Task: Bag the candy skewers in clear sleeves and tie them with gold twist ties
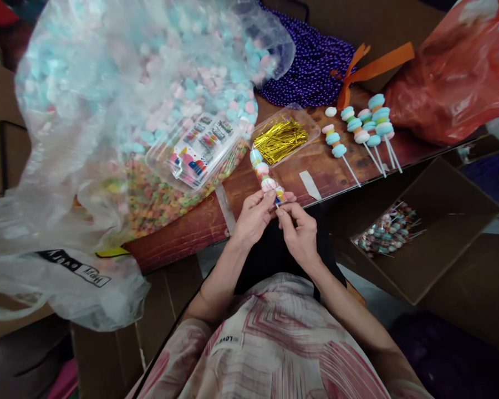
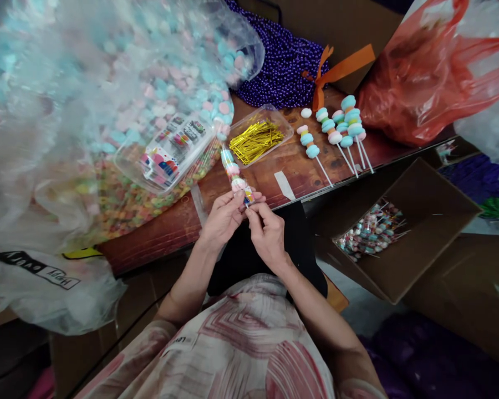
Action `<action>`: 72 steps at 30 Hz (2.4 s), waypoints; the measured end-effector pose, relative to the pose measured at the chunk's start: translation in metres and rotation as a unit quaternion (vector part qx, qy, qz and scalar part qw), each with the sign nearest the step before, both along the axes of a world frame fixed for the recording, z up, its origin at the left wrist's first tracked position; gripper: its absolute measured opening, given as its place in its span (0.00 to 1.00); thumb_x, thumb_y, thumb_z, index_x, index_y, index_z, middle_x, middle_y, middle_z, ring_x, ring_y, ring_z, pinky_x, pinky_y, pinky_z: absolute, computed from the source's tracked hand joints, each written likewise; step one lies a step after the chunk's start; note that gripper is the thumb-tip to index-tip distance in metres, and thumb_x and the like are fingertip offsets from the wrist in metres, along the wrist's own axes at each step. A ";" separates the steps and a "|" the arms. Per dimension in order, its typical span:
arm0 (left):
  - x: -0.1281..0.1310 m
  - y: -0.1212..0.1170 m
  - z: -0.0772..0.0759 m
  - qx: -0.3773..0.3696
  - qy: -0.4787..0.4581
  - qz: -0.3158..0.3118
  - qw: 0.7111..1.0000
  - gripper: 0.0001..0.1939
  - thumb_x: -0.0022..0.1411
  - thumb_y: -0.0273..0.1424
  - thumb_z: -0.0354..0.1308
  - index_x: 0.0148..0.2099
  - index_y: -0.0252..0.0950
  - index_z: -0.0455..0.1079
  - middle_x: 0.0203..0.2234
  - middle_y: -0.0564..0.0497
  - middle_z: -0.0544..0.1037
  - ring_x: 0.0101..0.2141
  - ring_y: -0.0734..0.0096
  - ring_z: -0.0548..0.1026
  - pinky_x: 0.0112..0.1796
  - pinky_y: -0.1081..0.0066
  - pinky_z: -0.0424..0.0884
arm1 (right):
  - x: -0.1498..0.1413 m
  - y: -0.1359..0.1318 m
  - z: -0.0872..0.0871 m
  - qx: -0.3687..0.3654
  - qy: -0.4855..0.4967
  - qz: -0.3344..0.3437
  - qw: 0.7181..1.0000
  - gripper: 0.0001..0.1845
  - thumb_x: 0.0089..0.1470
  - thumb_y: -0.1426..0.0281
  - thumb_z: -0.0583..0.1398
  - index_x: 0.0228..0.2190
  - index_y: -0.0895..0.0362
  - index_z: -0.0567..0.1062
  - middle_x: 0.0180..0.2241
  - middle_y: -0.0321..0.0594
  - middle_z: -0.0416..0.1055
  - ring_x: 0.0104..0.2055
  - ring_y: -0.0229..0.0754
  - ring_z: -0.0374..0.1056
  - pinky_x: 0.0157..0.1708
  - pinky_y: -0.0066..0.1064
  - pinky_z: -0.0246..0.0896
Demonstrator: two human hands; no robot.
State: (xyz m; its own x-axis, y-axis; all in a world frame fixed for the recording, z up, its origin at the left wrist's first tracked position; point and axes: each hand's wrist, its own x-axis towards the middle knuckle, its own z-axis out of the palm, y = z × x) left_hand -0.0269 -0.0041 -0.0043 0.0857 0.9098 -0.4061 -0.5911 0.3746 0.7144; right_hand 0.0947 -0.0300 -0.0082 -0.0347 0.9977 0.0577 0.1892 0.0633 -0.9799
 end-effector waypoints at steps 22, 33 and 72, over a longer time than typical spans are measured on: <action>-0.005 -0.018 0.006 0.102 -0.005 0.059 0.993 0.21 0.59 0.49 0.72 0.47 0.39 0.81 0.34 0.49 0.82 0.35 0.68 0.80 0.40 0.70 0.78 | -0.013 0.027 0.021 -0.276 0.269 0.154 0.910 0.24 0.57 0.48 0.65 0.24 0.54 0.68 0.12 0.22 0.49 0.14 0.30 0.39 0.15 0.25 0.39; -0.026 0.000 0.006 0.090 0.051 0.210 0.972 0.19 0.54 0.45 0.76 0.35 0.36 0.77 0.21 0.58 0.68 0.21 0.83 0.61 0.25 0.78 0.65 | -0.022 0.142 0.016 0.149 -0.375 0.036 0.914 0.11 0.56 0.76 0.64 0.24 0.53 0.75 0.30 0.44 0.75 0.33 0.47 0.67 0.31 0.35 0.58; -0.013 0.013 -0.005 0.099 0.053 0.176 0.978 0.14 0.53 0.32 0.69 0.33 0.38 0.64 0.22 0.61 0.66 0.19 0.86 0.57 0.21 0.80 0.53 | -0.017 0.085 0.007 -0.113 0.084 0.118 0.983 0.18 0.46 0.56 0.72 0.23 0.56 0.77 0.22 0.35 0.73 0.23 0.36 0.63 0.25 0.29 0.58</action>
